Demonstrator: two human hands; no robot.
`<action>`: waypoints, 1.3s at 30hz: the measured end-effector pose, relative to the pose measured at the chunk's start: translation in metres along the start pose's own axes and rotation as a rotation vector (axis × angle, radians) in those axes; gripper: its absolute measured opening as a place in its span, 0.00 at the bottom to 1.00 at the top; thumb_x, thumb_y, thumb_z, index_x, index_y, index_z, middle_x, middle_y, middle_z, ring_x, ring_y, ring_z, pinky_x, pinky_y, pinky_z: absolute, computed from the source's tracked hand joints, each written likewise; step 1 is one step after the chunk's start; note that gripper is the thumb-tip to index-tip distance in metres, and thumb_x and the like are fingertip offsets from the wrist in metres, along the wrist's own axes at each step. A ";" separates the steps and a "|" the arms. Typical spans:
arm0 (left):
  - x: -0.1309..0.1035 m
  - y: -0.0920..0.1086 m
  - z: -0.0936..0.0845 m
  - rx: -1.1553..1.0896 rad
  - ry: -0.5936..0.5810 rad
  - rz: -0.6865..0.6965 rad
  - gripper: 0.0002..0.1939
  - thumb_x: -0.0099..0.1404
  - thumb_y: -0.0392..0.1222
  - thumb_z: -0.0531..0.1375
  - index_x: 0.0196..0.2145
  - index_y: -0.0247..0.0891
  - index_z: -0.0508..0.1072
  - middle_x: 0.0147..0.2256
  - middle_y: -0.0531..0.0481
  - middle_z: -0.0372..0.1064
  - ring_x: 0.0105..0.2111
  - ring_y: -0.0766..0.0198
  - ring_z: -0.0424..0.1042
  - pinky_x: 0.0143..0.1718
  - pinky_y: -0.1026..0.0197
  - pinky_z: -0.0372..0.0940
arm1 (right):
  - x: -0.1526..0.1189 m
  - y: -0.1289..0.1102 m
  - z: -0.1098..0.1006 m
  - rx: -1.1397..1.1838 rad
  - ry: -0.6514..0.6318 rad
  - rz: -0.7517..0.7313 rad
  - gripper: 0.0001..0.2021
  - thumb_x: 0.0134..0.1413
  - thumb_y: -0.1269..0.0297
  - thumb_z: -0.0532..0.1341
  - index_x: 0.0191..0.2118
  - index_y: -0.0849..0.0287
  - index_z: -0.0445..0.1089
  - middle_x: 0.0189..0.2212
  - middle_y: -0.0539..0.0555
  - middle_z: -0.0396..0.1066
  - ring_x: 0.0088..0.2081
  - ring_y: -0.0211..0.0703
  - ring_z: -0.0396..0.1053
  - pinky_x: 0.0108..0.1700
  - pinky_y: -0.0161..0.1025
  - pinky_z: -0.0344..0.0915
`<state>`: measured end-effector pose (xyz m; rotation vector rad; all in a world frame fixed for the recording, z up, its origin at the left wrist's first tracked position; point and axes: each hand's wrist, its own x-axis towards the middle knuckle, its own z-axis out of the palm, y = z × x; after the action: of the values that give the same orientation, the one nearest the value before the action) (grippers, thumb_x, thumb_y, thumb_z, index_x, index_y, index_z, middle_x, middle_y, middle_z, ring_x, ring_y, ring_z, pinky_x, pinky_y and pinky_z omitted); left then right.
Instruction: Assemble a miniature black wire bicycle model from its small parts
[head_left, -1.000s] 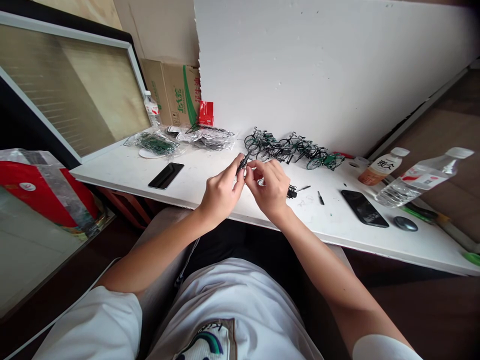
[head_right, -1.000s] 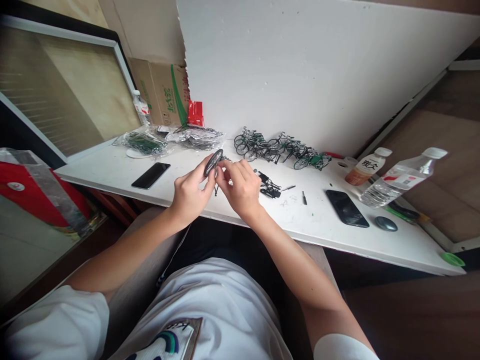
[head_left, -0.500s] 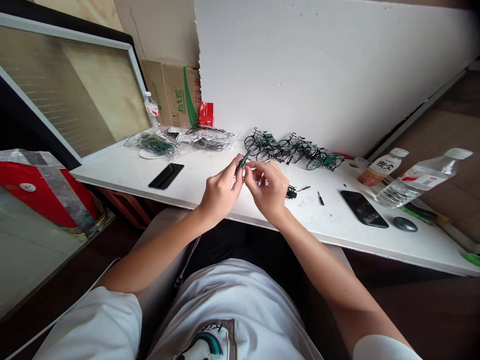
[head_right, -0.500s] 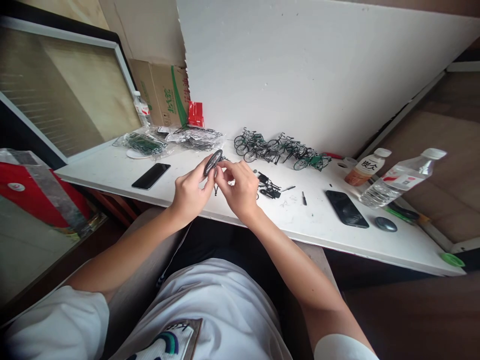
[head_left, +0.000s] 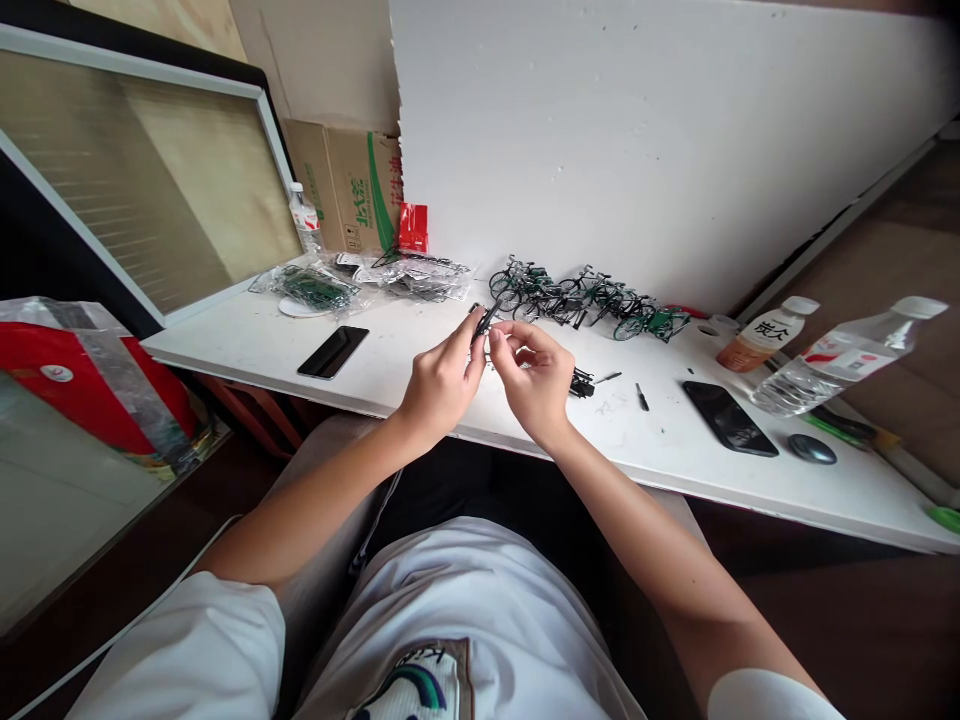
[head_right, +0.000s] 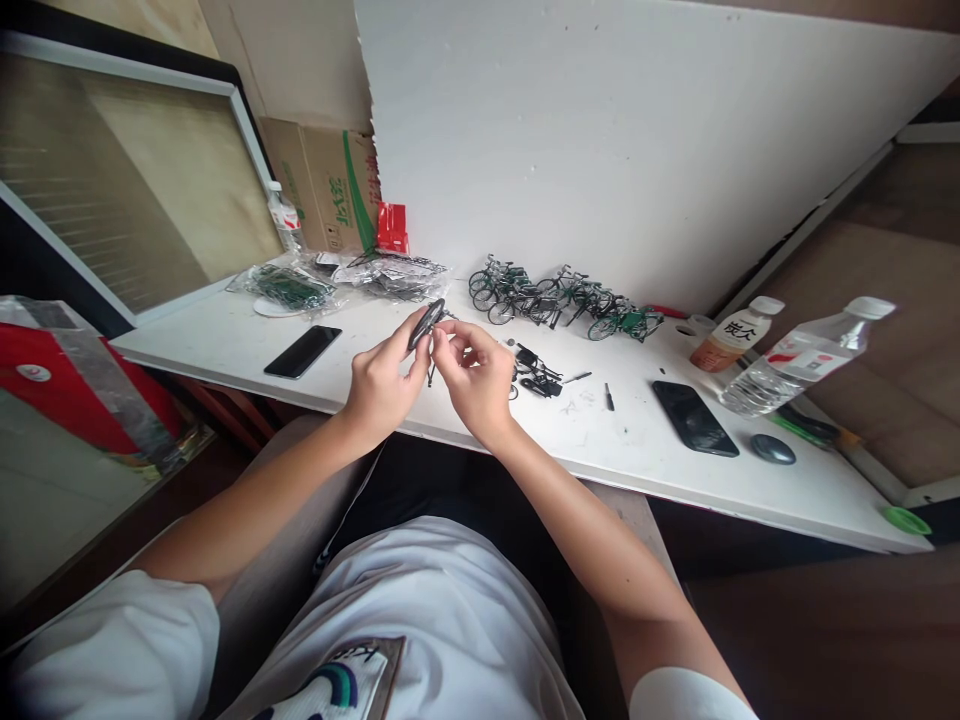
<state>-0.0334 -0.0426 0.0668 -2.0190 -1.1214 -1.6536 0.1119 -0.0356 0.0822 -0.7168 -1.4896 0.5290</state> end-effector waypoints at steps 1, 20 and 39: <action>0.000 0.000 0.000 -0.004 -0.001 0.000 0.21 0.81 0.43 0.56 0.65 0.34 0.75 0.56 0.37 0.81 0.50 0.55 0.85 0.53 0.61 0.78 | 0.000 0.000 0.000 0.006 0.000 0.004 0.15 0.67 0.49 0.68 0.42 0.57 0.81 0.25 0.49 0.68 0.28 0.38 0.64 0.30 0.38 0.63; -0.004 -0.005 0.001 0.071 0.000 0.090 0.23 0.81 0.40 0.55 0.70 0.36 0.69 0.58 0.38 0.80 0.52 0.55 0.85 0.55 0.60 0.78 | 0.000 -0.004 0.002 0.122 -0.047 0.111 0.19 0.65 0.45 0.69 0.40 0.58 0.78 0.26 0.48 0.65 0.28 0.37 0.60 0.29 0.36 0.60; -0.006 -0.011 0.002 0.021 -0.085 0.025 0.24 0.82 0.42 0.52 0.70 0.34 0.69 0.64 0.35 0.74 0.61 0.51 0.79 0.61 0.58 0.76 | 0.004 -0.004 0.001 0.085 -0.103 0.142 0.25 0.65 0.36 0.65 0.39 0.57 0.77 0.27 0.50 0.67 0.29 0.39 0.62 0.30 0.38 0.61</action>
<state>-0.0399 -0.0360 0.0582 -2.0988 -1.1325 -1.5512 0.1104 -0.0359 0.0878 -0.7416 -1.5095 0.7428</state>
